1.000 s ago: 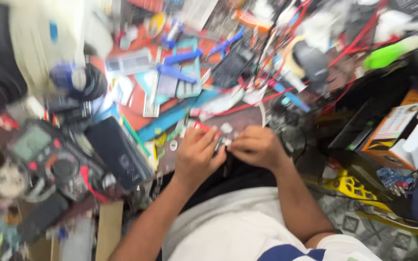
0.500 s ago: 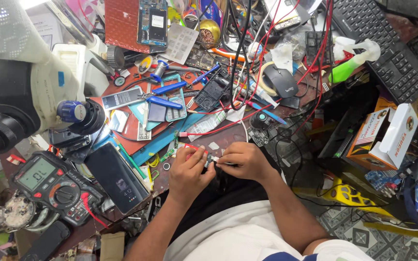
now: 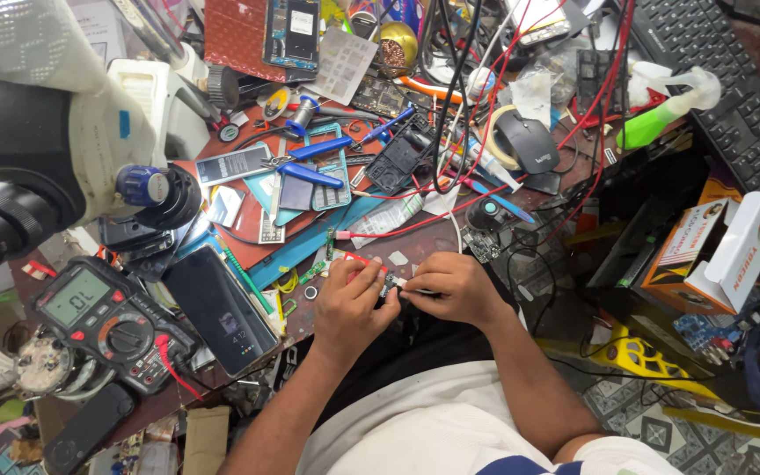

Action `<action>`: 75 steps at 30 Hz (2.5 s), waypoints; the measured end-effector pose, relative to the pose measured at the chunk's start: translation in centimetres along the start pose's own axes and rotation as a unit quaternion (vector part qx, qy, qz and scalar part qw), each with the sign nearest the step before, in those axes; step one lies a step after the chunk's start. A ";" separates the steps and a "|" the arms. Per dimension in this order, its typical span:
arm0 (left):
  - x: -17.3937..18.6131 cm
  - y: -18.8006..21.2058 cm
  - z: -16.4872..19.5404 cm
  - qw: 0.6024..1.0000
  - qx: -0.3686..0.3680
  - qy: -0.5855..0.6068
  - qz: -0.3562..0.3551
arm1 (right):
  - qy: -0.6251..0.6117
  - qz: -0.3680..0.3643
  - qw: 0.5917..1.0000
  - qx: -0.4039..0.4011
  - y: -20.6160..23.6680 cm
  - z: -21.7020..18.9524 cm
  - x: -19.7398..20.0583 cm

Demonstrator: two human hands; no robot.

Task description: The person repairs a phone motherboard at a cluttered workbench. They use tweezers to handle small components on the circuit board, apply a soldering iron to the board, and manipulate a small red part and a white connector while a multimeter and microscope sit nearby.

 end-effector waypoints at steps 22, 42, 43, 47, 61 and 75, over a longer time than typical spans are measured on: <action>0.6 0.0 0.3 1.000 0.002 0.000 0.006 | 0.015 -0.001 1.000 -0.001 -0.1 -0.3 -0.1; -0.5 1.8 -1.0 1.000 -0.010 -0.005 -0.012 | 0.044 -0.032 0.999 -0.002 0.0 0.0 -1.8; -0.5 1.8 -1.1 1.000 -0.009 -0.002 -0.013 | 0.043 -0.032 0.999 0.002 0.0 0.0 -1.8; -0.6 1.9 -1.1 1.000 -0.012 0.001 -0.010 | 0.037 -0.027 0.999 -0.005 -0.2 0.2 -1.7; 0.6 -0.5 0.3 1.000 -0.004 0.002 0.011 | 0.016 0.010 1.000 0.000 -0.3 0.2 -0.1; 0.7 -0.2 0.9 1.000 -0.005 -0.008 0.012 | 0.014 0.007 1.000 -0.002 0.1 -0.3 0.1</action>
Point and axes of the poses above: each hand's wrist, its own y-axis away from the middle knuckle, its own x-axis out of the back of the hand, z = x × y, the point moved 8 cm from there along -y, towards the middle knuckle, and after that the axes turned 10 degrees about -y, right-handed, at the moved point
